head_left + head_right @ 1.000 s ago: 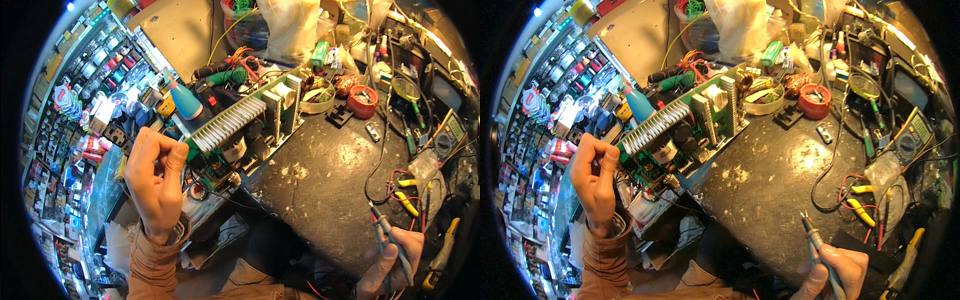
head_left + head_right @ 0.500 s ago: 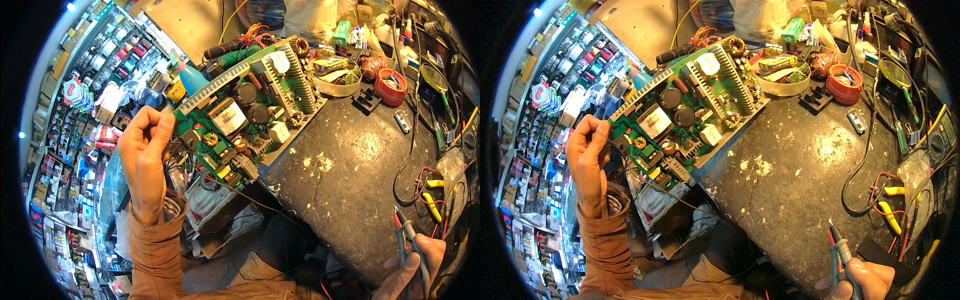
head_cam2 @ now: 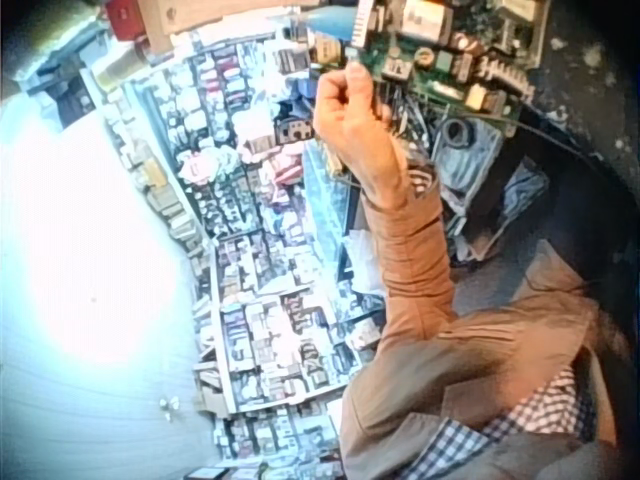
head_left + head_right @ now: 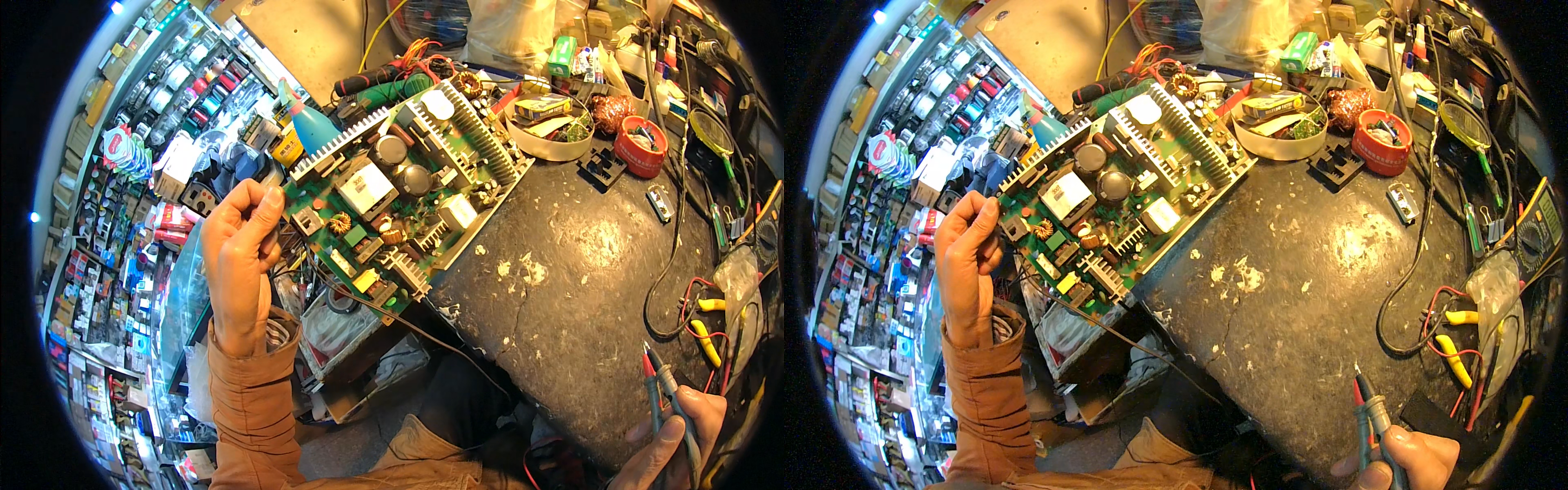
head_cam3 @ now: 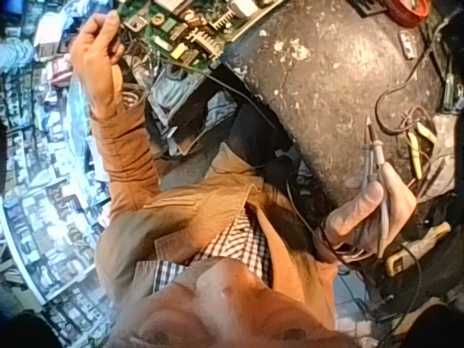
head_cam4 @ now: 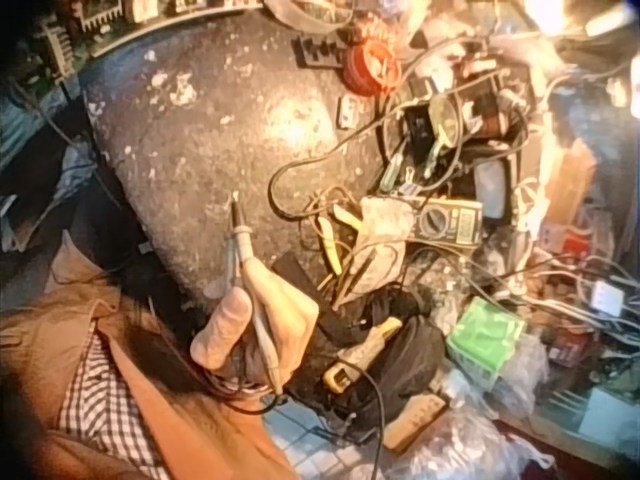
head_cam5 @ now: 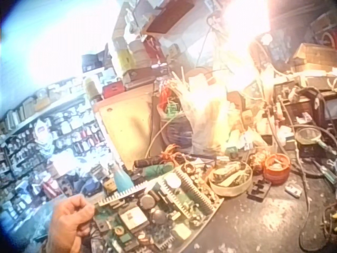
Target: The person uses a multimeter to test points on a green circuit board. They hold the board with one hand and probe various locations with the multimeter leads, occasionally flipping the board to access the other side.
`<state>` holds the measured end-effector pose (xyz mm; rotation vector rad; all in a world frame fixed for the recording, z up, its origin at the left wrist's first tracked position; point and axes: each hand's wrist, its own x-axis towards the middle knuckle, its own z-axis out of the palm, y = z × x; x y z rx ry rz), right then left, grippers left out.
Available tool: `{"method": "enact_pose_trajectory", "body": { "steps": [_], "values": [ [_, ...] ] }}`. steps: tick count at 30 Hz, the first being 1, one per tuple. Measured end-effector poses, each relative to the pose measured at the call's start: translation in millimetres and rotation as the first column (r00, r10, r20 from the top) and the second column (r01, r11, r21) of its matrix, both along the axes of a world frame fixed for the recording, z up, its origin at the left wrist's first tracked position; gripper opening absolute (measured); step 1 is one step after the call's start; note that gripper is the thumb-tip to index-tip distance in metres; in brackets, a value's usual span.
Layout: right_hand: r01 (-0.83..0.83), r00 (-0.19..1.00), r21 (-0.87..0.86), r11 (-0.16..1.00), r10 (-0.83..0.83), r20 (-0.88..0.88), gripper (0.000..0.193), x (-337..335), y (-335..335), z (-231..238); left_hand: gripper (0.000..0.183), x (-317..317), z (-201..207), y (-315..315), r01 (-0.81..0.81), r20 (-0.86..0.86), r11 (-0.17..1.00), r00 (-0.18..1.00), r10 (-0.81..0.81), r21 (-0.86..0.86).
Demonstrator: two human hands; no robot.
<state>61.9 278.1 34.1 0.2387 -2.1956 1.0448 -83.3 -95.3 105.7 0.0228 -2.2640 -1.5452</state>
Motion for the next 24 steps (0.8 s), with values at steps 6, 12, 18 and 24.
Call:
{"method": "enact_pose_trajectory", "body": {
  "steps": [6, 12, 18, 24],
  "values": [
    [0.004, 1.0, 0.001, 1.0, -0.004, 0.024, 0.029, 1.6, -1.0, 0.5, 0.023, -1.9, -3.5, -4.4, -0.015, 0.038, 0.999, 0.999, 0.014, 0.034],
    [0.023, 0.998, 0.009, 1.0, -0.024, 0.058, 0.027, 3.7, -2.0, 3.8, 0.023, -1.5, -6.4, -5.3, -0.02, 0.049, 0.998, 0.999, 0.017, 0.065],
    [0.093, 0.994, 0.092, 0.991, -0.097, 0.043, 0.025, 4.5, -4.8, 9.6, 0.023, 1.2, -10.2, -3.6, -0.043, 0.032, 0.999, 0.999, 0.042, 0.028],
    [0.085, 0.992, -0.02, 0.996, -0.082, 0.094, 0.025, 5.8, -10.2, 12.0, 0.027, 10.6, -9.0, 5.0, -0.061, 0.01, 0.998, 0.998, 0.061, 0.016]
  ]
}}
